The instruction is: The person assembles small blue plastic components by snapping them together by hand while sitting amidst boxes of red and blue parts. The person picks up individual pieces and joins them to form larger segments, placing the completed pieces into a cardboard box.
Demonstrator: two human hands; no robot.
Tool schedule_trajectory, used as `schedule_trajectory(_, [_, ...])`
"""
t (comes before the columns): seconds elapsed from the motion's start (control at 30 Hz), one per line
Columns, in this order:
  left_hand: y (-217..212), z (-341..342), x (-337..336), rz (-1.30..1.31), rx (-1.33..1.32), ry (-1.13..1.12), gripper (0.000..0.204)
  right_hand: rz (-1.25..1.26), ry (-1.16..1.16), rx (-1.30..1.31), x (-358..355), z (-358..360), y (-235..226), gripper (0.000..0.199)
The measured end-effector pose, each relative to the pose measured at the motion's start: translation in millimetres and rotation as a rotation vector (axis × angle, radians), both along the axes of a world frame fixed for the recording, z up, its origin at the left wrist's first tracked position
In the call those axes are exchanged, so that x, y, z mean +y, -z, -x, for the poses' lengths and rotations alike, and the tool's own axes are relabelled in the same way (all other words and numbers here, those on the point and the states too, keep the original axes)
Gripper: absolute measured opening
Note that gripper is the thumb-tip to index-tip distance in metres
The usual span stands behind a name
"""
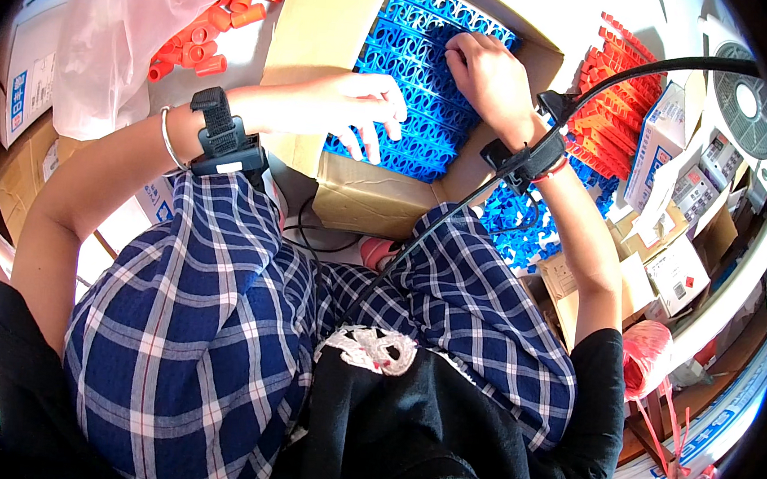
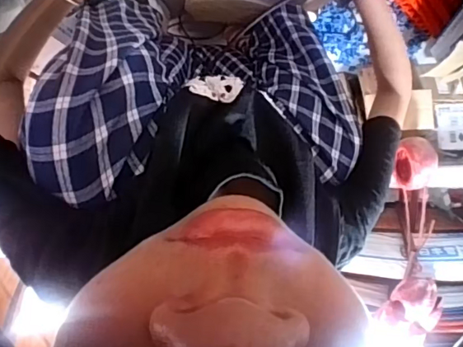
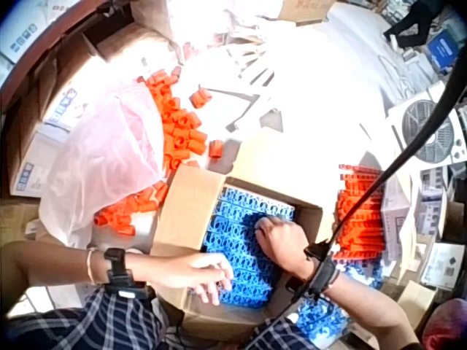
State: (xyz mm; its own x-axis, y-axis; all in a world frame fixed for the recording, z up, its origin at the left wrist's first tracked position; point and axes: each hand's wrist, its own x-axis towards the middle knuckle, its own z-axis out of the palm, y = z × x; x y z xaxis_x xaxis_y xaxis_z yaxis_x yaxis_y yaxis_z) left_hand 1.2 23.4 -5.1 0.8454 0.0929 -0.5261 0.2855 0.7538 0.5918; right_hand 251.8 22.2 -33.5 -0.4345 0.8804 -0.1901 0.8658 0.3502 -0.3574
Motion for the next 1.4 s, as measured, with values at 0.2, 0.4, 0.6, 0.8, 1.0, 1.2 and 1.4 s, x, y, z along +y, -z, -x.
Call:
schedule_trajectory(0.2, [2.7, 0.8, 0.0, 0.008, -0.001, 0.004, 0.025, -0.011, 0.006, 0.017, 1.0, 0.0, 1.3, 0.013])
schedule_trajectory(0.4, [3.1, -0.2, -0.4, 0.001, -0.009, 0.008, 0.026, -0.019, 0.007, 0.005, -0.4, 2.0, 2.2, 0.011])
schedule_trajectory(0.6, [2.7, 0.3, -1.6, -0.006, -0.009, 0.004, 0.026, -0.013, 0.034, 0.026, -4.0, 1.3, 5.1, 0.012])
schedule_trajectory(0.8, [4.0, 0.0, 0.2, -0.012, -0.021, 0.005, 0.026, 0.055, 0.020, 0.037, -3.9, -5.6, -4.6, 0.018])
schedule_trajectory(1.0, [3.4, 0.8, 0.2, -0.011, -0.009, 0.004, 0.025, 0.068, 0.011, 0.020, -4.6, -8.5, -3.6, 0.019])
schedule_trajectory(1.2, [4.6, 1.3, -2.0, -0.005, -0.009, 0.002, 0.024, 0.053, 0.000, 0.077, -5.3, -7.6, -3.1, 0.018])
schedule_trajectory(1.4, [3.7, 1.2, -1.7, -0.038, -0.002, 0.008, 0.024, 0.083, 0.052, 0.035, -6.7, -5.2, -17.4, 0.021])
